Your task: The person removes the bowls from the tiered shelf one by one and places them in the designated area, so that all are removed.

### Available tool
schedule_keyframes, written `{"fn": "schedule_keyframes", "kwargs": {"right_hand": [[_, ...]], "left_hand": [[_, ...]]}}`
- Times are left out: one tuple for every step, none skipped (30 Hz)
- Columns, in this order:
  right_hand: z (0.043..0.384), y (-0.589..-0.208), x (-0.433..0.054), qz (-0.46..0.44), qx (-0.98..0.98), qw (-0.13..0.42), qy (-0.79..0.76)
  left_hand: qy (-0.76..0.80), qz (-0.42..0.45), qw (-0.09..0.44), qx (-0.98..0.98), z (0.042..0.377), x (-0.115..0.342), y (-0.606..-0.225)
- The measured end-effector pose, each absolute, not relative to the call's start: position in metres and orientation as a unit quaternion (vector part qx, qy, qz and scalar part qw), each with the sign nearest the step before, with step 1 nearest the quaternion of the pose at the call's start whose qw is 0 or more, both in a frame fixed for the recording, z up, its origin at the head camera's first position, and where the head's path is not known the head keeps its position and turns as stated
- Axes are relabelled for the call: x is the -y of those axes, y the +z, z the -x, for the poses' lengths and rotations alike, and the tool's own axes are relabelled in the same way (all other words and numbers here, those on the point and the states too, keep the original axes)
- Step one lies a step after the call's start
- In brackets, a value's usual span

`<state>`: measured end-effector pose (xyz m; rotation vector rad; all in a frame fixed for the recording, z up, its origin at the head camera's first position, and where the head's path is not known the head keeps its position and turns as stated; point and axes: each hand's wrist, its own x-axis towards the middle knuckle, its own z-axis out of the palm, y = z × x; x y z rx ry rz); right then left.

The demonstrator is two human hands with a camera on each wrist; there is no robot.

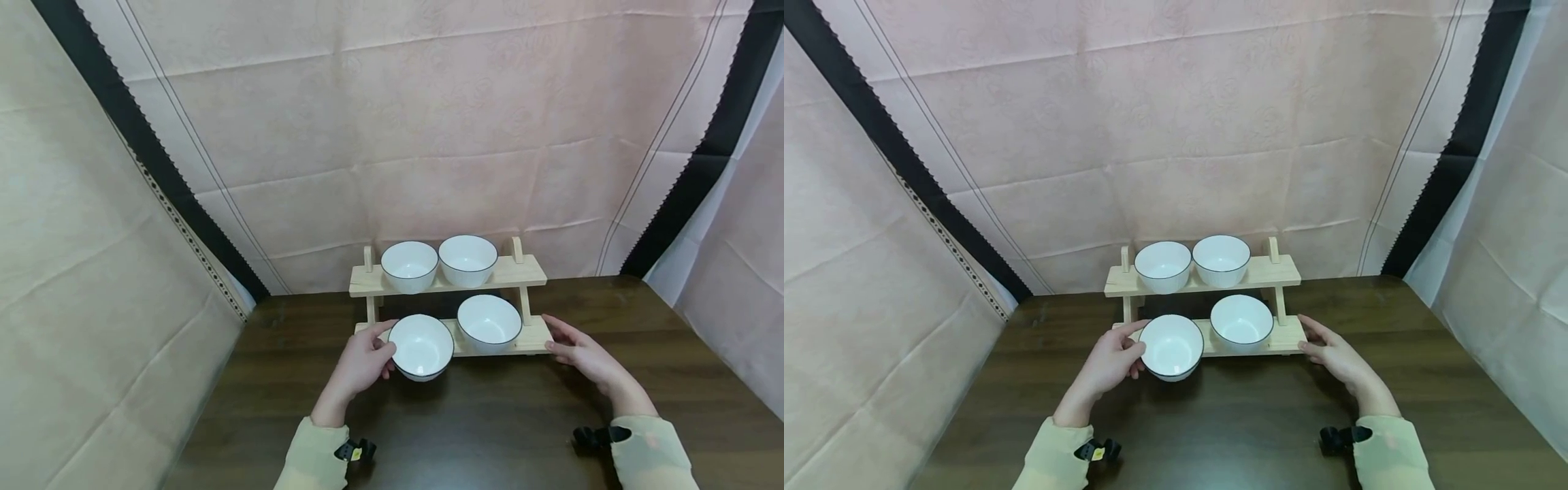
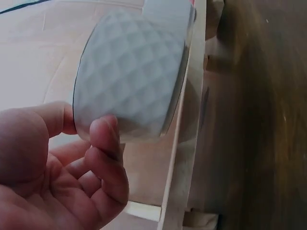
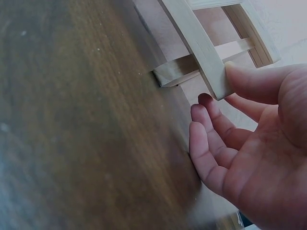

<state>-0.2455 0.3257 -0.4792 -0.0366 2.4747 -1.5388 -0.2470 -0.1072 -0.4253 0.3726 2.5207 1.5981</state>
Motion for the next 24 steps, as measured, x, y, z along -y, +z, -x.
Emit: {"fn": "schedule_keyframes", "kwargs": {"right_hand": [[0.245,-0.479,-0.326,0.011,-0.843,0.114,-0.525],[0.245,-0.479,-0.326,0.010,-0.843,0.114,-0.526],[0.245,-0.479,-0.325,0.009,-0.842,0.115,-0.526],[0.244,-0.479,-0.325,0.008,-0.842,0.116,-0.527],[0.244,-0.479,-0.325,0.008,-0.842,0.116,-0.528],[0.244,-0.478,-0.325,0.008,-0.841,0.116,-0.528],[0.244,-0.478,-0.325,0.008,-0.841,0.116,-0.529],[0.244,-0.478,-0.325,0.009,-0.841,0.116,-0.529],[0.244,-0.478,-0.325,0.009,-0.841,0.115,-0.528],[0.244,-0.478,-0.325,0.011,-0.841,0.115,-0.528],[0.244,-0.478,-0.325,0.012,-0.841,0.115,-0.528],[0.244,-0.478,-0.325,0.013,-0.842,0.115,-0.527],[0.245,-0.478,-0.325,0.014,-0.842,0.114,-0.527],[0.245,-0.478,-0.325,0.015,-0.843,0.114,-0.526],[0.245,-0.479,-0.325,0.017,-0.842,0.113,-0.526],[0.245,-0.479,-0.325,0.018,-0.842,0.113,-0.527],[0.246,-0.479,-0.326,0.020,-0.842,0.112,-0.528],[0.246,-0.479,-0.326,0.022,-0.842,0.111,-0.527],[0.246,-0.479,-0.326,0.023,-0.842,0.110,-0.528],[0.246,-0.479,-0.326,0.025,-0.842,0.109,-0.527],[0.247,-0.480,-0.326,0.026,-0.842,0.107,-0.528],[0.247,-0.480,-0.326,0.027,-0.843,0.106,-0.526],[0.247,-0.481,-0.326,0.028,-0.844,0.105,-0.525],[0.247,-0.481,-0.326,0.029,-0.845,0.104,-0.523]], "left_hand": [[0.530,-0.134,0.072,-0.834,0.246,0.106,-0.425],[0.530,-0.143,0.077,-0.832,0.244,0.104,-0.425],[0.531,-0.152,0.082,-0.830,0.242,0.102,-0.425],[0.532,-0.161,0.087,-0.827,0.240,0.100,-0.425],[0.533,-0.169,0.093,-0.824,0.238,0.098,-0.425],[0.532,-0.178,0.099,-0.822,0.236,0.095,-0.425],[0.531,-0.187,0.105,-0.820,0.235,0.092,-0.426],[0.531,-0.194,0.113,-0.817,0.233,0.089,-0.426],[0.529,-0.202,0.120,-0.815,0.231,0.085,-0.427],[0.526,-0.208,0.128,-0.815,0.229,0.082,-0.428],[0.522,-0.215,0.135,-0.814,0.227,0.079,-0.429],[0.519,-0.221,0.142,-0.814,0.225,0.075,-0.430],[0.517,-0.225,0.150,-0.812,0.223,0.071,-0.431],[0.514,-0.232,0.156,-0.811,0.222,0.067,-0.432],[0.511,-0.238,0.161,-0.810,0.220,0.063,-0.434],[0.509,-0.244,0.167,-0.808,0.219,0.060,-0.436],[0.507,-0.250,0.172,-0.806,0.218,0.056,-0.437],[0.505,-0.255,0.178,-0.805,0.217,0.052,-0.438],[0.503,-0.262,0.182,-0.803,0.216,0.049,-0.439],[0.498,-0.269,0.184,-0.804,0.215,0.045,-0.441],[0.492,-0.275,0.188,-0.804,0.214,0.041,-0.442],[0.487,-0.279,0.190,-0.805,0.213,0.037,-0.443],[0.483,-0.282,0.193,-0.806,0.212,0.033,-0.444],[0.479,-0.285,0.194,-0.807,0.211,0.029,-0.444]]}}
